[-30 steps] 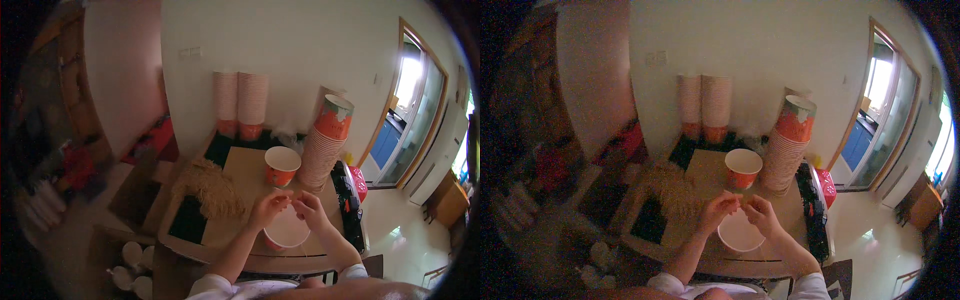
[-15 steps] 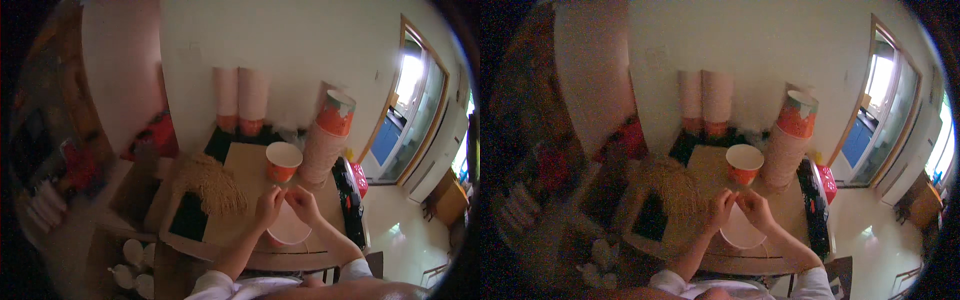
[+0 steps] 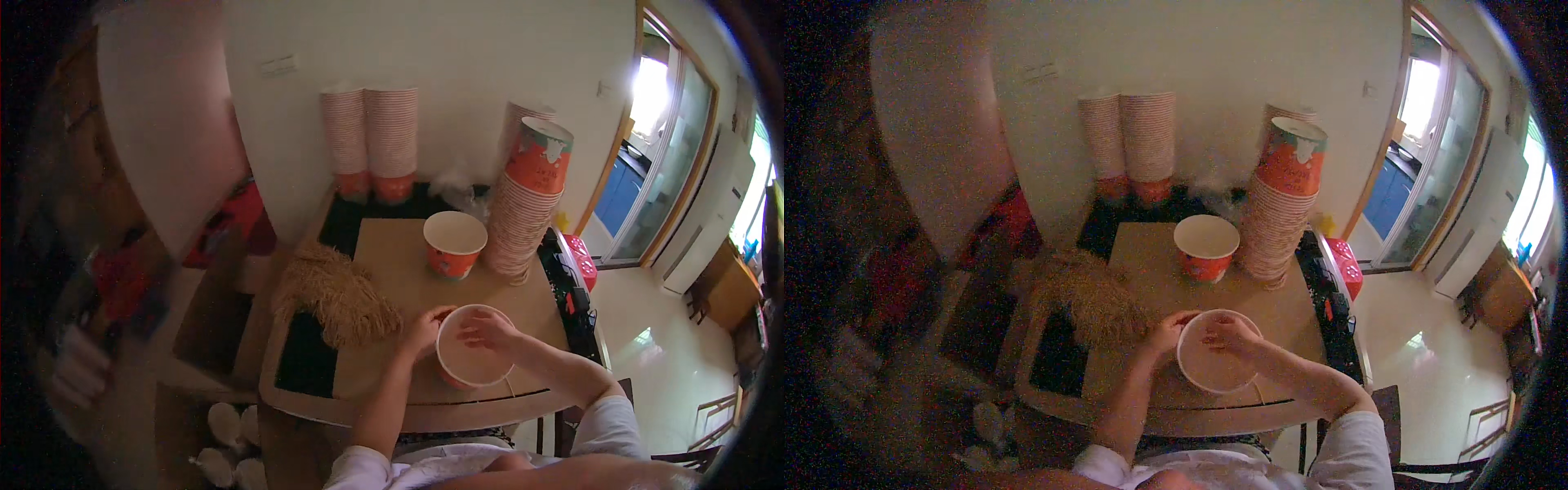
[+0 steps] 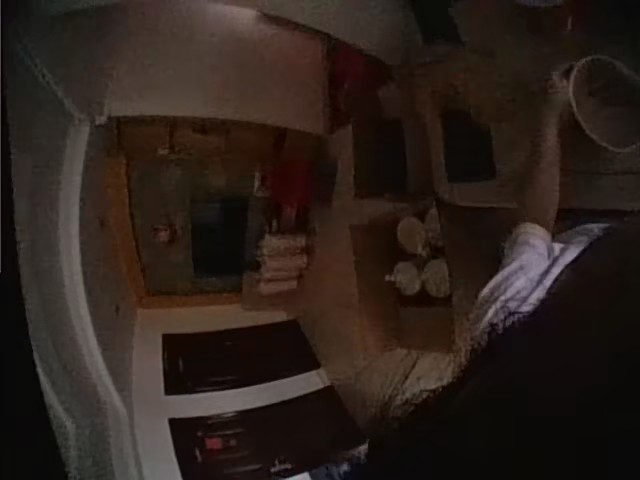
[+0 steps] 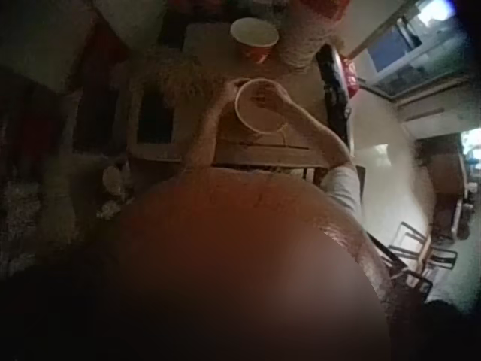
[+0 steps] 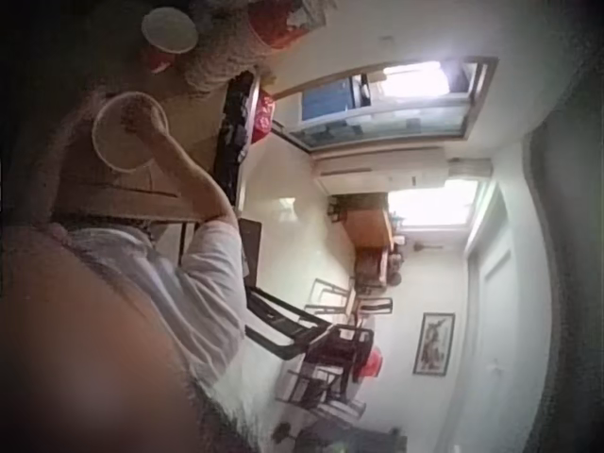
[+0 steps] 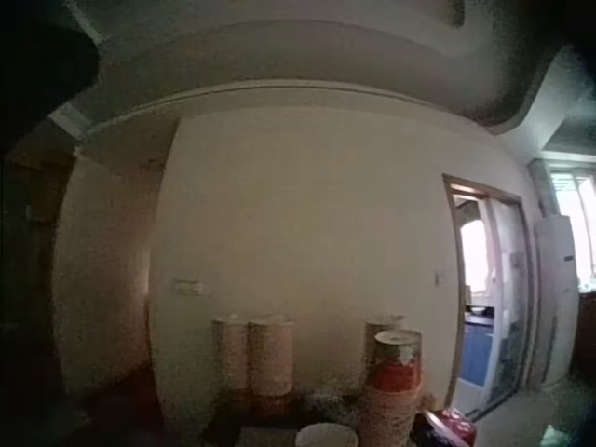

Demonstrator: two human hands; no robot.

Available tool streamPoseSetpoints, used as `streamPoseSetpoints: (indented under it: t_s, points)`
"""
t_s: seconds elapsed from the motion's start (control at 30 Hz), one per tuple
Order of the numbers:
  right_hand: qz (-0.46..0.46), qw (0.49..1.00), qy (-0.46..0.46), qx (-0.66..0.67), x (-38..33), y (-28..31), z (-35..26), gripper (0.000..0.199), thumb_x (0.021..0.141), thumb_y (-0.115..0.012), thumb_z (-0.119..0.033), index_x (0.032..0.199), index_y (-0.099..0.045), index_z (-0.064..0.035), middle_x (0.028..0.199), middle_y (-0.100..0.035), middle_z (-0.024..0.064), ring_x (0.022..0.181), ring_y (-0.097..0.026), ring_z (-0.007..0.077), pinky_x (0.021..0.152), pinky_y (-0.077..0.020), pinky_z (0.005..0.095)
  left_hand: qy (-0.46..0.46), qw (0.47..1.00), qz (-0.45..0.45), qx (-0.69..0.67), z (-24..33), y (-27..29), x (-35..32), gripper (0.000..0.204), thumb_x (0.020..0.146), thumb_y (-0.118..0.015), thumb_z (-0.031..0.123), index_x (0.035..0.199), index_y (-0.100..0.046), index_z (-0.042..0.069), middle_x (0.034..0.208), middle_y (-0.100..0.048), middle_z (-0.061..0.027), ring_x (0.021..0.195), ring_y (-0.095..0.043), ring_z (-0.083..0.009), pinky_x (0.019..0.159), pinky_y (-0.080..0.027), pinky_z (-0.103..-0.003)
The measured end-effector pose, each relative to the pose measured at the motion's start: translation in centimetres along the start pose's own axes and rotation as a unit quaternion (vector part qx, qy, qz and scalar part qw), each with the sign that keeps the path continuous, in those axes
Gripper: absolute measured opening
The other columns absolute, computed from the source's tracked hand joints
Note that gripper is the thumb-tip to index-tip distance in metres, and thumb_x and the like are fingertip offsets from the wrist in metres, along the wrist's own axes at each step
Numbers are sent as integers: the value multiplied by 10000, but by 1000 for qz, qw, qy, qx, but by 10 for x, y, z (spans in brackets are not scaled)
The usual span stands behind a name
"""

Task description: Attaching handle strings to large paper buckets by threading them through pre-punched holes.

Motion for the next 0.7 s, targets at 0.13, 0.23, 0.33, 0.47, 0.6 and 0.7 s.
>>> streamPoseSetpoints:
  t_s: [0.13,0.23,0.33,0.47,0.6,0.7]
  points:
    - [-4,1000,15,-6,-5,-12,-1,225,867,-532,-194,1058,-500,-80,1005,-562,51,943,-576,200,725,-487,306,-3,999,1,-39,-10,-3,-7,367,797,-349,-86,1074,-572,8,950,-620,-57,872,-575,-131,789,-451,-256]
    - [4,1000,1,-27,-7,-15,-2,223,868,-531,-188,1060,-507,-77,1009,-563,44,962,-562,190,757,-476,304,-32,999,7,-26,-3,-7,-10,353,796,-369,-81,1067,-576,10,939,-627,-63,861,-581,-128,783,-455,-256]
    - [3,1000,5,11,-6,-14,2,208,872,-520,-179,1049,-513,-69,1006,-567,43,943,-567,178,767,-474,306,-53,998,22,2,1,-7,-10,328,798,-393,-70,1061,-573,8,927,-637,-80,843,-593,-133,768,-462,-264]
    - [3,1000,5,3,5,-4,6,196,874,-514,-175,1044,-516,-76,1007,-567,41,941,-567,172,766,-478,311,-8,999,-5,41,4,-11,-10,281,854,-424,-16,1103,-551,10,1015,-591,-47,918,-550,-139,831,-437,-269]
    - [3,1000,12,-2,5,-4,6,188,874,-512,-170,1043,-518,-87,993,-572,37,924,-574,168,754,-482,307,-1,999,-3,51,4,-11,-11,277,849,-425,-17,1093,-555,5,1006,-597,-54,912,-553,-140,826,-441,-273]
    - [7,1000,8,-18,0,-8,3,185,873,-518,-181,1031,-519,-85,982,-576,33,914,-578,162,746,-482,296,-40,995,-4,96,12,-13,-12,279,841,-433,-17,1091,-555,3,997,-601,-59,910,-552,-140,819,-444,-274]
Point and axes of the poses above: each hand's wrist, its own x-axis towards the middle knuckle, its own y-axis out of the back of the hand, z = x × y, the point moved 8 cm from there along x, towards the middle knuckle
